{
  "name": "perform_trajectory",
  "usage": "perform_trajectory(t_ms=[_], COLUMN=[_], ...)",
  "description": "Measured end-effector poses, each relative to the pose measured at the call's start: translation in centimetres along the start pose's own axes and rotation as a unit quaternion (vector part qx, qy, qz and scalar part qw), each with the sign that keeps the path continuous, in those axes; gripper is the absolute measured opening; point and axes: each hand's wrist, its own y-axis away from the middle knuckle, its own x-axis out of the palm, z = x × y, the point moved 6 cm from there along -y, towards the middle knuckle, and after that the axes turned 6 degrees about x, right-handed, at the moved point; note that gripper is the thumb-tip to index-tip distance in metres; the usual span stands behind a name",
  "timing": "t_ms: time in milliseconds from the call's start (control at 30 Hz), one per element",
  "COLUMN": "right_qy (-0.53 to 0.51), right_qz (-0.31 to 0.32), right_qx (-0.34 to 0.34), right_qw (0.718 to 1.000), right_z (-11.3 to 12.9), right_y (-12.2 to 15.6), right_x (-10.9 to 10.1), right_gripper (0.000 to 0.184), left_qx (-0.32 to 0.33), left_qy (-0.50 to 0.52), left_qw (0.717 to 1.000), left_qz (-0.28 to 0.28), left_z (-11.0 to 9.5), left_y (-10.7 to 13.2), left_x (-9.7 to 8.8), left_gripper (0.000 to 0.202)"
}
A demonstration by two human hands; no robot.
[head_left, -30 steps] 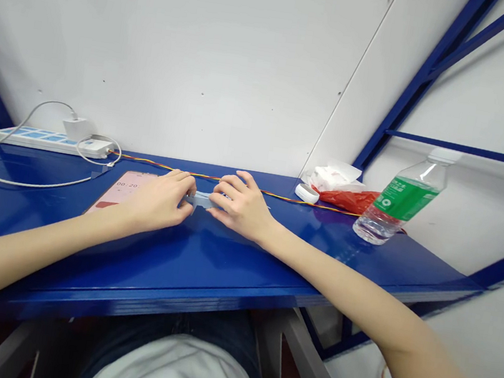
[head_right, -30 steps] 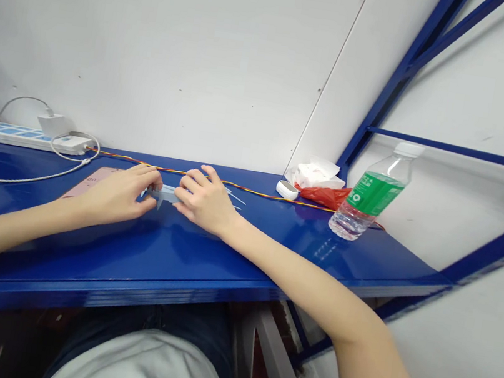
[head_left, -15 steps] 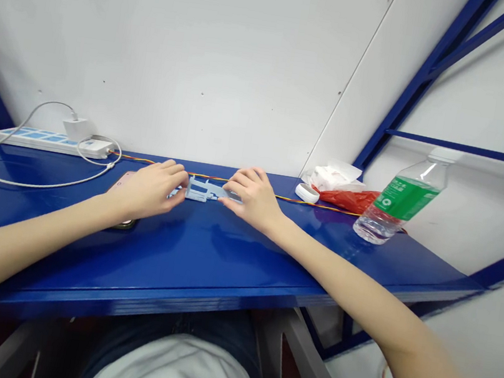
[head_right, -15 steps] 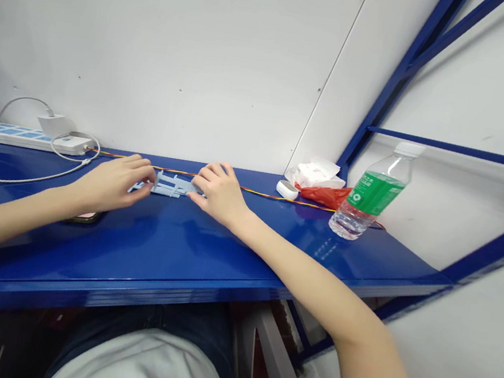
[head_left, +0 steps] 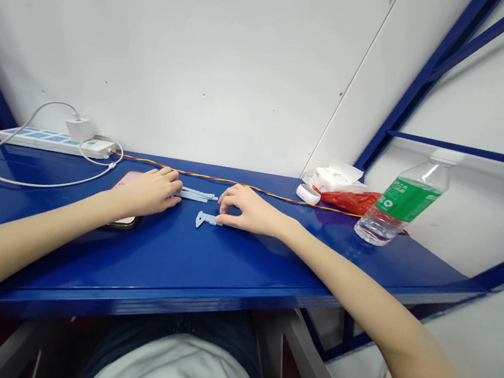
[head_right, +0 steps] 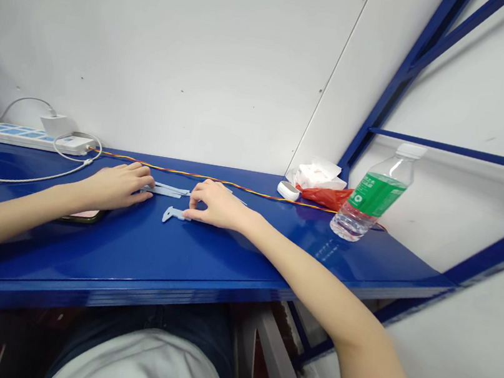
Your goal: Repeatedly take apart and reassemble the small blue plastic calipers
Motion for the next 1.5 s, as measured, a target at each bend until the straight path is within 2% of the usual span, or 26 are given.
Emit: perform_trajectory(t_ms=[167,233,333,533,700,1000,1167,1300,1500], right_qy=[0.066,0.091,0.104,0.099,0.086,0.039,0.027,0.017,0.039], right_qz=[-0.033,-0.025,0.005,0.017,0.016,0.031,0.027,0.031,-0.036], right_qx=[0.129,0.173,0.201,0.194,0.196,0.188,0.179,0.155,0.089], right_qw=[0.989,0.980,0.974,0.976,0.977,0.981,0.983,0.987,0.995], right_z=[-3.0,-4.3,-5.6,-5.6,-5.5,-5.8,-5.8,-4.9,-3.0], right_y=[0.0,0.1,0.2,0.2,0.2,0.2,0.3,0.3,0.0], right_x=[-0.7,-0.7,-0.4,-0.2,-0.3,0.3,0.4,0.3,-0.6], right_gripper=[0.017,0.018,0.017,0.014,0.014,0.012,0.015,0.012,0.009], left_qx=[-0.017,-0.028,-0.030,0.004,0.050,0.085,0.103,0.108,0.104], left_qy=[0.079,0.107,0.124,0.104,0.055,-0.009,-0.030,-0.049,-0.066], left_qw=[0.996,0.993,0.990,0.992,0.997,0.996,0.993,0.992,0.990], left_qz=[0.031,0.043,0.058,0.068,0.037,-0.026,-0.043,-0.049,-0.071], left_z=[1.4,1.6,1.5,1.1,0.8,0.0,-0.5,-0.8,-1.0], left_y=[-0.1,-0.1,-0.1,-0.2,-0.3,-0.1,-0.1,-0.1,0.0], left_x=[0.8,0.9,0.8,0.5,-0.1,-1.5,-1.8,-2.0,-2.6], left_gripper=[0.025,0.023,0.022,0.021,0.020,0.020,0.019,0.018,0.018])
